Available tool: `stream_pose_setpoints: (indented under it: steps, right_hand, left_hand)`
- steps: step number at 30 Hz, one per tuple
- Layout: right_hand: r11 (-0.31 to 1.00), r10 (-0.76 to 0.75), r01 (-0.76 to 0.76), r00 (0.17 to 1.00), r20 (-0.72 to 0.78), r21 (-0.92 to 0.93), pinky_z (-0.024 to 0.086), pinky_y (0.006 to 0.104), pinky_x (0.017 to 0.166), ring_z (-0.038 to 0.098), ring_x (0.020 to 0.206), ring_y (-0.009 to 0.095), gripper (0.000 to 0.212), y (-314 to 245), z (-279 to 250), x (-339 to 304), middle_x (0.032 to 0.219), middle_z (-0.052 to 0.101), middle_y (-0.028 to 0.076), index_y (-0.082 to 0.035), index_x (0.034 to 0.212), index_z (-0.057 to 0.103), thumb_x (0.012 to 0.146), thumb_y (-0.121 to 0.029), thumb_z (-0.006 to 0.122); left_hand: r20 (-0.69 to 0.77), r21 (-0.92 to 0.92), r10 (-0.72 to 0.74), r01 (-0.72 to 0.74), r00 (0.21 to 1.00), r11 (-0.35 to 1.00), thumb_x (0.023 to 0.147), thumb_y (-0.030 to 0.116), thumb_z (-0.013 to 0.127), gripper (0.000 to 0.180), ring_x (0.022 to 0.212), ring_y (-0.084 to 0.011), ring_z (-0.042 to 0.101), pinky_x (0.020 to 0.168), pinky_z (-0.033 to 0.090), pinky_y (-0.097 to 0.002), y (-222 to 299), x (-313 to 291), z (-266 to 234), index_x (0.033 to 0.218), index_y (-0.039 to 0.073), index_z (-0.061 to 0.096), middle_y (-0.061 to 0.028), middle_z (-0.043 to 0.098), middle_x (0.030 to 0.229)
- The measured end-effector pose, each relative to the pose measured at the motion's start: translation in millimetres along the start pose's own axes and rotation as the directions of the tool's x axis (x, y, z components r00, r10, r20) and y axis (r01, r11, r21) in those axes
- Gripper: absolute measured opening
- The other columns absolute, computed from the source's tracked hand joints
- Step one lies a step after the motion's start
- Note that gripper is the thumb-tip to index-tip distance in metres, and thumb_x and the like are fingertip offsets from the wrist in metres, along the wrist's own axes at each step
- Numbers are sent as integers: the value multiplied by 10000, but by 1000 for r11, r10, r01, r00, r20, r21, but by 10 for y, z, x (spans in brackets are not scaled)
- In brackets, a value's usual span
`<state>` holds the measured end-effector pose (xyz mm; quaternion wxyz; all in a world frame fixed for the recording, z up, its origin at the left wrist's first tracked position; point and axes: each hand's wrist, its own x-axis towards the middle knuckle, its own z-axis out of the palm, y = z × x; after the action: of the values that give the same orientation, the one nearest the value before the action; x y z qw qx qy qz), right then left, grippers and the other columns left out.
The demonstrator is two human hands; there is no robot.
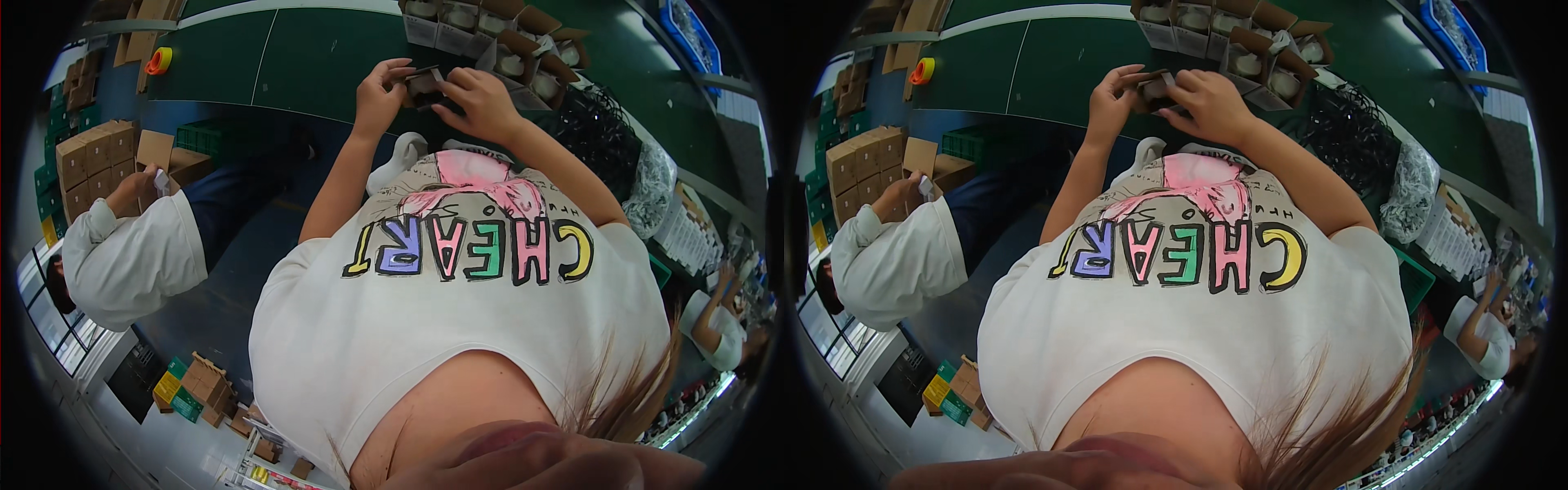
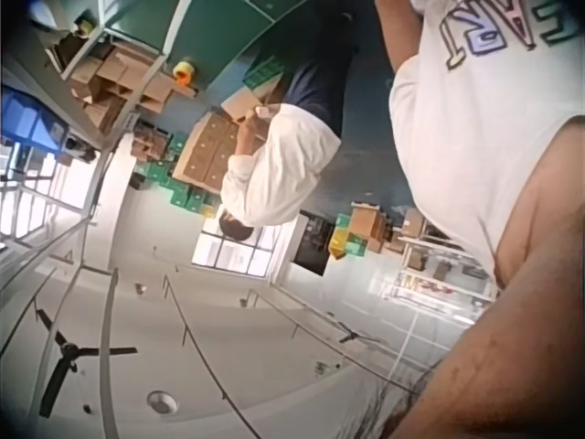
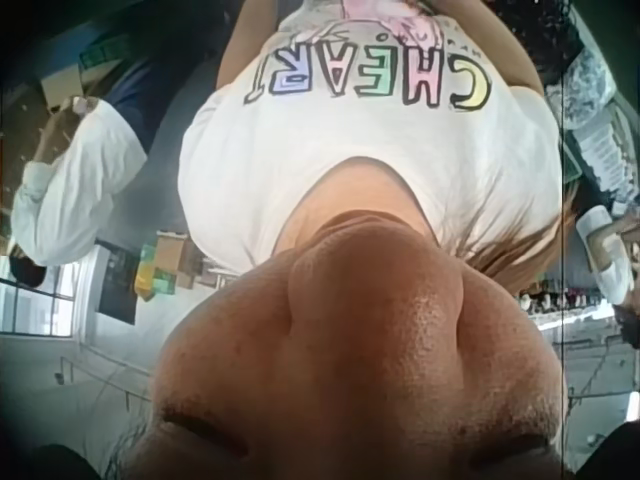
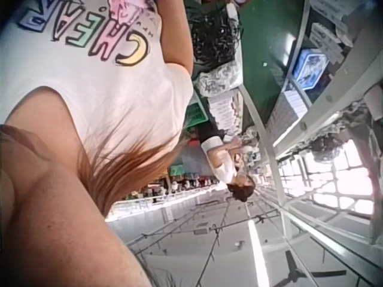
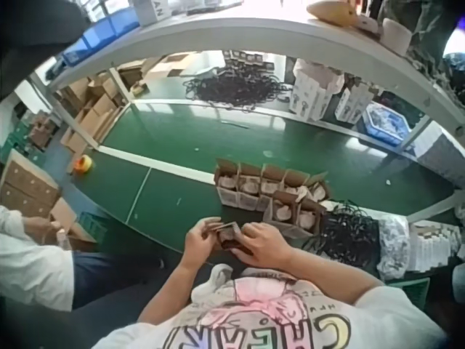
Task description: The person packs charging cables and lanyards into small boxes containing mini fans, closes the box flaps, and stacks the packaged boxes into a plastic crate and onto the assembly table.
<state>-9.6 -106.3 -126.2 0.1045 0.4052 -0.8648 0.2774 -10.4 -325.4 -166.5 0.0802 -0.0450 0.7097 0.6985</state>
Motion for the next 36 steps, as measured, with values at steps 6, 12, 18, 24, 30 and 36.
stream_pose_setpoints:
  steps: [6,12,18,24,30,36]
  right_hand:
    - [989,83,-69,991,105,-130,538,344,572,661,755,252,290,-217,368,124,1077,601,103,-19,1053,583,787,-116,647]
    - [973,168,-126,960,223,-191,539,339,538,673,694,250,309,-219,299,241,982,608,103,-6,1081,585,799,-132,602]
    - [977,170,-108,915,366,-186,550,385,582,668,715,306,269,-137,280,250,987,609,106,-48,1072,608,836,-176,630]
    - [946,314,-314,949,21,78,542,402,683,656,828,307,502,-107,-6,-229,1183,572,87,-125,1285,540,820,-179,723]
    - [952,286,-299,946,153,66,540,412,734,649,887,332,580,19,392,-360,1234,544,103,-141,1385,465,853,-151,696]
    - [921,300,-269,951,-71,283,534,395,793,636,954,343,695,143,558,-480,1142,582,130,-129,1410,422,788,-15,712]
  left_hand:
    - [18,111,125,-127,992,986,950,84,579,245,868,-79,638,744,519,-224,-31,8,34,1163,-15,651,-85,715,1010]
    - [-68,192,123,-108,990,975,985,172,584,240,745,-33,539,657,452,-209,-117,-19,16,1112,-13,669,3,657,824]
    - [-56,178,144,-132,988,975,991,171,578,235,738,-31,550,667,455,-208,-96,-55,88,1108,-11,670,0,658,833]
    - [-14,-300,37,-40,999,953,981,191,591,267,776,-46,564,707,448,-185,-148,-113,-11,1178,27,667,-1,680,919]
    - [-72,-23,22,-24,997,999,924,129,619,214,796,-104,606,731,486,-272,-531,-11,235,1123,72,676,-25,699,978]
    - [5,450,691,-619,723,644,786,-49,489,388,898,-297,658,815,517,-357,-320,-101,321,1076,82,712,-110,692,1165]
